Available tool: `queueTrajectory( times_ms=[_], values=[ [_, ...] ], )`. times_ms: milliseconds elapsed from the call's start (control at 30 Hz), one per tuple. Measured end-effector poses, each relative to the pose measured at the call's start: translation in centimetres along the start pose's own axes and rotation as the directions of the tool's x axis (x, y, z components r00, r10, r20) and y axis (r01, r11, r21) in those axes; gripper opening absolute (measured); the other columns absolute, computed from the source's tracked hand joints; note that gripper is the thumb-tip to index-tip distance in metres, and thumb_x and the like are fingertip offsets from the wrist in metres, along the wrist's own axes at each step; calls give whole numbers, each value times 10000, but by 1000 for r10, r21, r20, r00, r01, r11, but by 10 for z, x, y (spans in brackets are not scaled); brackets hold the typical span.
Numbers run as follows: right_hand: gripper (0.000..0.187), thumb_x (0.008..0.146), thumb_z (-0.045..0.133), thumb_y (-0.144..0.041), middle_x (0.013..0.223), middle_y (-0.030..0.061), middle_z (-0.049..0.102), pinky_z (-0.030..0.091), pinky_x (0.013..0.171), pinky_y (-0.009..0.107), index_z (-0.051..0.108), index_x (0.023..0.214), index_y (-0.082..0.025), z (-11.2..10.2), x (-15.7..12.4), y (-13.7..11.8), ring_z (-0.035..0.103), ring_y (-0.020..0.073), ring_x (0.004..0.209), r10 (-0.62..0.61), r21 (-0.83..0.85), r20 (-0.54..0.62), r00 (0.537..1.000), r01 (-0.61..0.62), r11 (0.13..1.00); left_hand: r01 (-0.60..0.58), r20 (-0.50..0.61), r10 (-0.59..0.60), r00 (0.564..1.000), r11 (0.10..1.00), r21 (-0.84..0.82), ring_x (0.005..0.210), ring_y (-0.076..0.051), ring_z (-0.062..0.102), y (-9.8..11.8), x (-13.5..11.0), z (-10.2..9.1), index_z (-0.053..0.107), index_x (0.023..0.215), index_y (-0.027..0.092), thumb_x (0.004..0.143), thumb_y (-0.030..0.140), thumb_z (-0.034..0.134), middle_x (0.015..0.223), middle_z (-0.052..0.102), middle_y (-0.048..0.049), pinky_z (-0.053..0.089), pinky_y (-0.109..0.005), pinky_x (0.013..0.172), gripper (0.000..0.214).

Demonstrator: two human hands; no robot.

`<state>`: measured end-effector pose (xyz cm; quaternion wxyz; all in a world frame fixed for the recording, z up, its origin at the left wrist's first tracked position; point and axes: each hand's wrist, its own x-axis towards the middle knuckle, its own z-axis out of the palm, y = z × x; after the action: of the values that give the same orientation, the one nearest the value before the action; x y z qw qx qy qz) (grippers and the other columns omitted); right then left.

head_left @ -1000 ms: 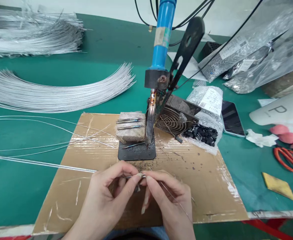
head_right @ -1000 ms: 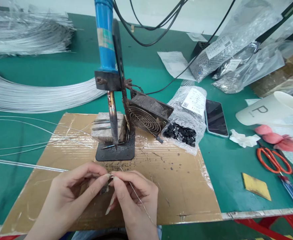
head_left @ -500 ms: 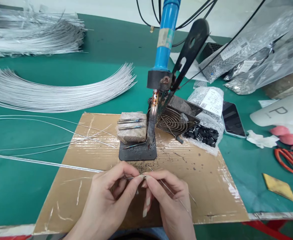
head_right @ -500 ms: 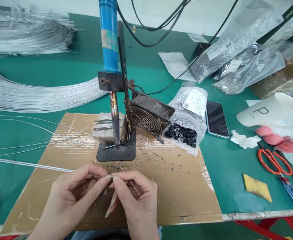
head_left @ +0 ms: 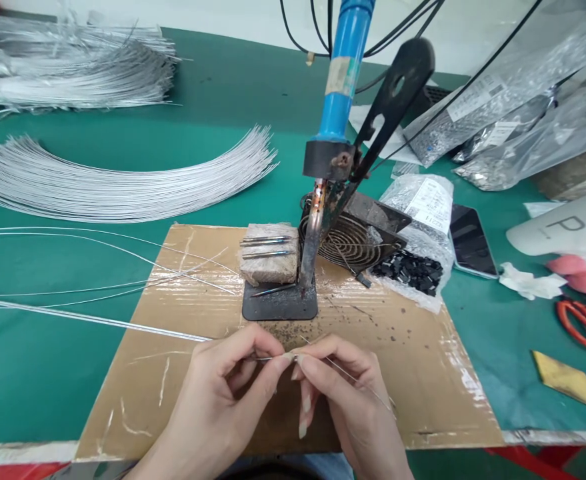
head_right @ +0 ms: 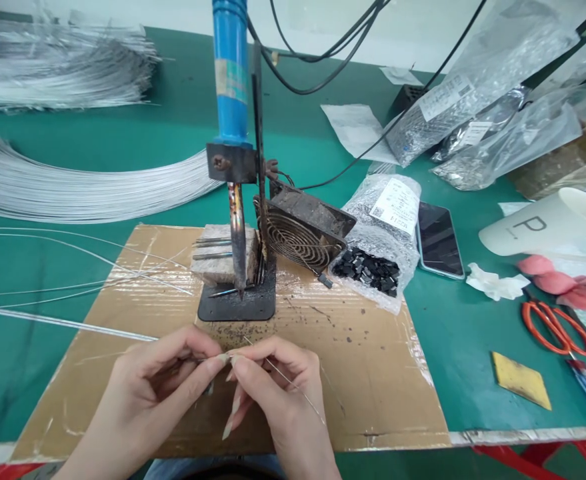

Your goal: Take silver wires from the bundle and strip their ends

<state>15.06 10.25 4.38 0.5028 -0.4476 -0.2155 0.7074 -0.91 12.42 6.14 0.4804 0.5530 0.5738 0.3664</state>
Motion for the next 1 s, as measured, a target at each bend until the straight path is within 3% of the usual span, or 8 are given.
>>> queueTrajectory(
  times_ms=[300,433,800,1000],
  values=[
    [209,891,840,-385,652,-1,701,524,463,160,815,875,-179,8,-1,3,624,80,453,-21,90,4,1000,21,996,68,30,-68,997,998,-6,579,-127,613,5,1,-3,713,782,190,915,343,717,649,695,-11,448,-183,523,203],
    [227,894,835,-392,605,-9,680,512,457,162,800,855,-170,10,0,5,621,86,440,-25,95,-8,1000,25,995,59,12,-59,998,998,27,536,-112,562,3,-1,-2,701,777,193,931,359,686,604,656,8,392,-185,489,226],
    [255,883,840,-402,554,-16,647,520,461,184,790,805,-164,14,0,6,602,93,424,-15,112,-35,999,19,994,6,-4,-6,1000,1000,1,575,-124,615,2,-2,-1,708,771,194,924,334,714,654,681,-6,464,-183,517,207],
    [224,875,842,-393,590,-9,668,515,445,182,808,828,-176,19,0,11,581,84,418,-17,170,-58,998,27,985,23,-26,-22,999,999,35,539,-111,579,0,-5,2,691,781,206,977,356,628,634,665,7,440,-182,509,255]
  ],
)
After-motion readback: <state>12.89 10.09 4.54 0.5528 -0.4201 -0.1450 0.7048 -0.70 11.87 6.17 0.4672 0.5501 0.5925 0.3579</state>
